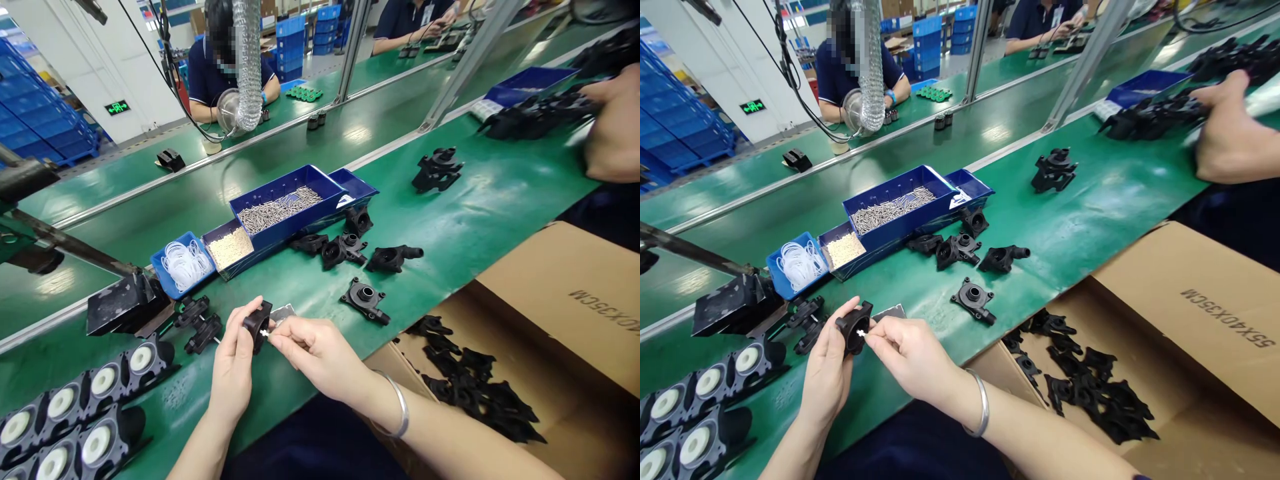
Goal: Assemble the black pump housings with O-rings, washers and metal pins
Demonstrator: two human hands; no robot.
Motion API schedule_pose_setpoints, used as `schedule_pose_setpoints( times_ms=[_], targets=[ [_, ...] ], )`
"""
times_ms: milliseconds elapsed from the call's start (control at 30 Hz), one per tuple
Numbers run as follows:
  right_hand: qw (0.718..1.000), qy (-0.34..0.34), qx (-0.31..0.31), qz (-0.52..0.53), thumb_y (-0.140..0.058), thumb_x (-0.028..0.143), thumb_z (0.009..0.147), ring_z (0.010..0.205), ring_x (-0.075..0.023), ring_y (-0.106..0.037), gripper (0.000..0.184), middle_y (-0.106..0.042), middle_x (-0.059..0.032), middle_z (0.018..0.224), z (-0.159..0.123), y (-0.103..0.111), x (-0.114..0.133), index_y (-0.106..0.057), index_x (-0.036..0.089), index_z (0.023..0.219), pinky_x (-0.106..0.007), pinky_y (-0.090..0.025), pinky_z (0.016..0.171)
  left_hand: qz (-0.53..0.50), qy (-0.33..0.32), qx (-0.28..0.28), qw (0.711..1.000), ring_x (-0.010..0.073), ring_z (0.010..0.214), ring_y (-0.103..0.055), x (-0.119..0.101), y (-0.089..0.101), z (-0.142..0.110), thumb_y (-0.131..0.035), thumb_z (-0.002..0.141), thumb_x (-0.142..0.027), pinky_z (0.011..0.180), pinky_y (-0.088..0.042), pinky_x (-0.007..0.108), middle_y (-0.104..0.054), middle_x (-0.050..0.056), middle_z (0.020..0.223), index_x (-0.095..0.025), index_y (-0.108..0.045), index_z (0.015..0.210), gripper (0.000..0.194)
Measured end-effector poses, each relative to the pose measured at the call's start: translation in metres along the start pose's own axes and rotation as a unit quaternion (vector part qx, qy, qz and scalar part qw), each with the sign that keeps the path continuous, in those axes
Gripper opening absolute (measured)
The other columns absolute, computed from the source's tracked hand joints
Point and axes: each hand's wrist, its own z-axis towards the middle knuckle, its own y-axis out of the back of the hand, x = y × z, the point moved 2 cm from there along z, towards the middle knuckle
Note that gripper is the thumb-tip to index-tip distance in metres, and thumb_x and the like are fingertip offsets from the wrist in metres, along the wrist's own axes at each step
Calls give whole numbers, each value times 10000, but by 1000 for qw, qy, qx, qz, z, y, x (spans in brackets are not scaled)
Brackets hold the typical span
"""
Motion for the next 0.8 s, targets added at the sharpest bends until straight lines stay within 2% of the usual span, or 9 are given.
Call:
schedule_pose_setpoints(
  times_ms=[200, 367, 433, 500, 567, 633, 667, 700, 800],
  targets=[
    [999, 36, -19, -26, -483, 231, 989, 561, -98, -411, 320, -446, 48, 609, -1, -6, 0, -407, 205, 679, -239, -324, 576, 96, -64, 37, 993, 222, 1326, -467, 2, 4, 1, -429, 1029, -395, 1097, -412, 340, -559, 61, 1354, -325, -620, 1342, 373],
    [993, 94, -42, -58, -456, 199, 995, 581, -108, -417, 302, -432, 44, 632, 2, -11, -6, -373, 217, 706, -245, -337, 600, 138, -65, 71, 986, 218, 1276, -502, -5, 3, 7, -417, 1032, -387, 1089, -427, 366, -559, 66, 1315, -326, -599, 1362, 382],
    [994, 92, -16, -63, -455, 204, 999, 582, -108, -445, 302, -468, 39, 628, 8, -9, -8, -399, 212, 702, -245, -352, 607, 161, -69, 71, 982, 215, 1253, -519, -8, 4, 8, -419, 1030, -389, 1079, -435, 369, -562, 66, 1298, -325, -589, 1373, 388],
    [994, 71, 42, -68, -471, 232, 1003, 575, -105, -480, 309, -514, 35, 616, 14, -3, -8, -462, 199, 696, -242, -370, 611, 192, -81, 65, 976, 207, 1199, -555, -11, 6, 9, -428, 1027, -380, 1053, -449, 363, -570, 64, 1263, -328, -566, 1396, 397],
    [995, 33, 79, -59, -511, 303, 1000, 587, -107, -529, 269, -587, 25, 648, 19, 8, -7, -579, 186, 768, -238, -392, 607, 225, -123, 15, 967, 200, 1133, -588, -15, 10, 11, -417, 1031, -355, 1020, -463, 361, -576, 67, 1229, -325, -520, 1437, 420],
    [999, -5, 45, -30, -536, 386, 991, 612, -118, -573, 251, -634, 12, 690, 20, 25, -8, -658, 181, 911, -237, -420, 599, 280, -204, -58, 936, 228, 1125, -588, -18, 13, 15, -431, 1023, -343, 1005, -465, 391, -574, 91, 1227, -305, -481, 1471, 452],
    [1000, -21, 9, -15, -539, 415, 986, 615, -124, -582, 272, -639, 8, 693, 20, 34, -9, -670, 178, 968, -238, -432, 593, 320, -249, -64, 912, 249, 1120, -588, -19, 12, 17, -459, 1010, -351, 985, -474, 409, -579, 105, 1221, -299, -484, 1471, 464],
    [999, -32, -29, -3, -536, 431, 984, 610, -127, -581, 293, -633, 8, 681, 19, 42, -10, -674, 173, 992, -241, -441, 587, 367, -288, -35, 884, 270, 1108, -592, -18, 9, 19, -495, 994, -357, 959, -488, 423, -589, 119, 1211, -297, -500, 1461, 471],
    [994, -50, -92, 10, -534, 442, 981, 571, -126, -555, 311, -600, 18, 628, 13, 58, -18, -675, 166, 960, -250, -454, 579, 480, -338, 151, 795, 310, 1067, -622, -11, -5, 23, -556, 963, -347, 889, -526, 448, -622, 163, 1195, -284, -545, 1427, 468]
  ],
)
